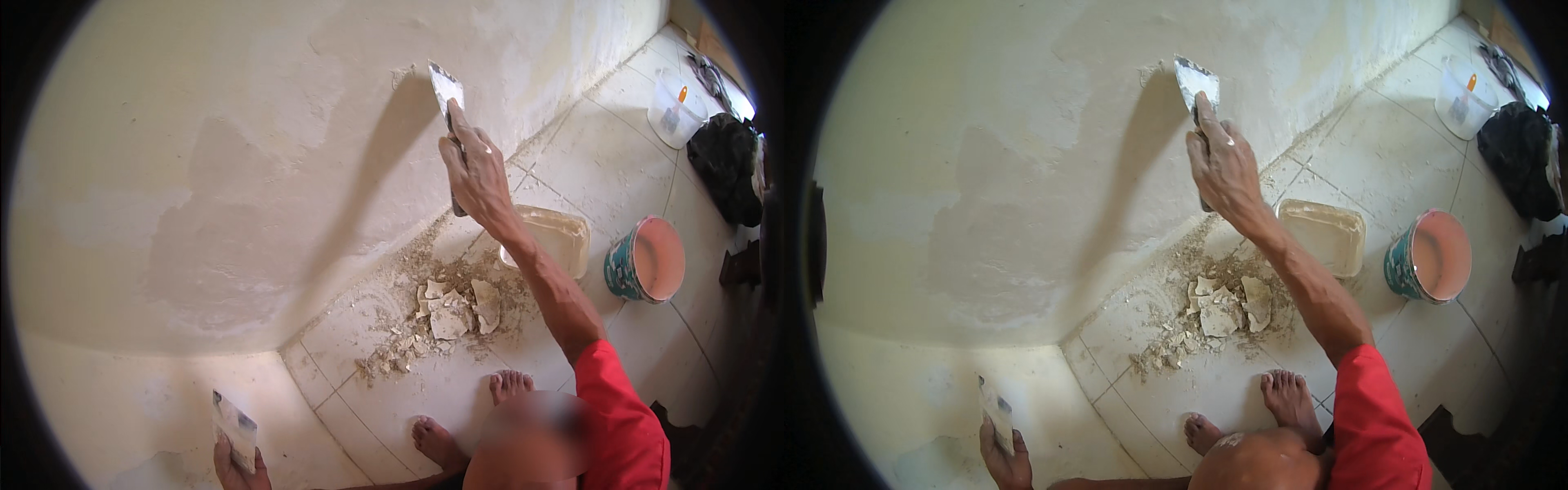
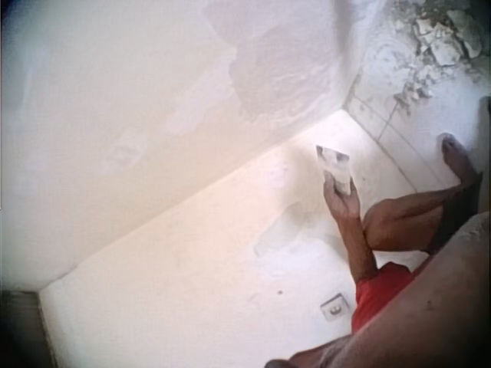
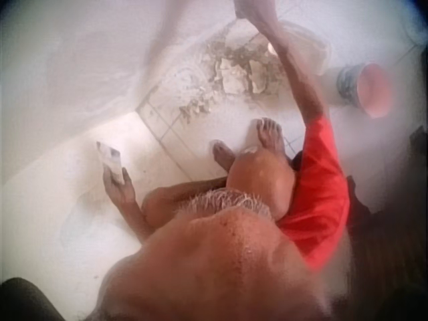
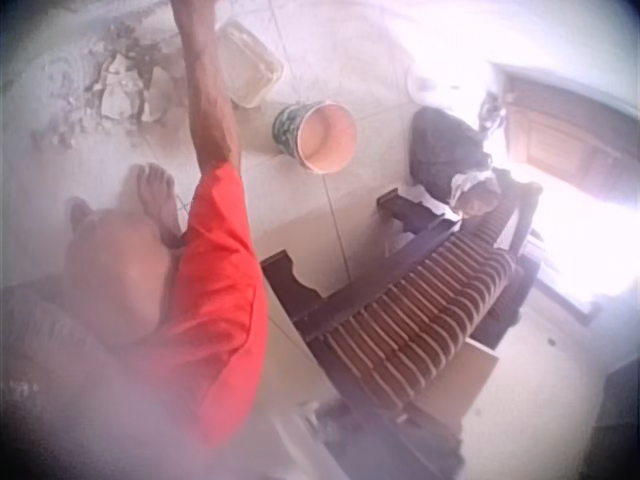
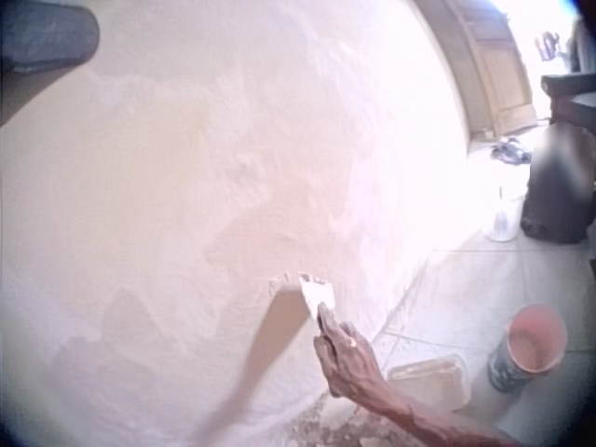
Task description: The person scrapes old plaster and paint from a wall using putty knives, scoops compound from a container onto the putty knives, and applies the compound to the wall.
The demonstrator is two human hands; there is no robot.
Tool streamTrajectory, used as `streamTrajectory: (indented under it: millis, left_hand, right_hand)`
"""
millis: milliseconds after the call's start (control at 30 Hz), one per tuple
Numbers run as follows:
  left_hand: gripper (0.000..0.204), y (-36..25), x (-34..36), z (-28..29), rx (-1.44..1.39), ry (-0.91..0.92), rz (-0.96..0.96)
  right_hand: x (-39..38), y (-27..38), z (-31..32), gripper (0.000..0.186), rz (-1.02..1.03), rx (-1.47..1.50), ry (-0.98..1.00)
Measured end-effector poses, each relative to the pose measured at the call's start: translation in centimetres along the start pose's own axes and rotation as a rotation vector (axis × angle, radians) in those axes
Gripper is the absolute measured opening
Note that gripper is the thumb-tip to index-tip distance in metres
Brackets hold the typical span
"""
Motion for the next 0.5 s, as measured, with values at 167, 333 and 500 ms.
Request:
streamTrajectory:
  millis: [167, 333, 500]
  left_hand:
    - [0.038, 1.1, 0.8, -1.2, -0.521, 0.074, 0.17]
    - [0.037, 0.3, 0.7, -2.7, -1.015, 0.202, 0.318]
    - [0.037, 0.3, 0.8, -3.3, -1.057, 0.253, 0.296]
  right_hand:
    - [-1.8, 2.1, -3.3, 0.054, -0.144, -0.032, 0.135]
    - [-4.4, 2.8, -2.9, 0.05, -0.078, -0.101, 0.265]
    - [1.1, 3.0, 1.1, 0.049, 0.131, -0.096, -0.043]
Point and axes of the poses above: each hand's wrist, its own x-axis towards the middle knuckle, its own z-axis out of the back of the hand, y = z × x, the point moved 9 cm from there along x, towards the middle knuckle, and after that the axes turned 8 degrees about x, right-handed, at the moved point
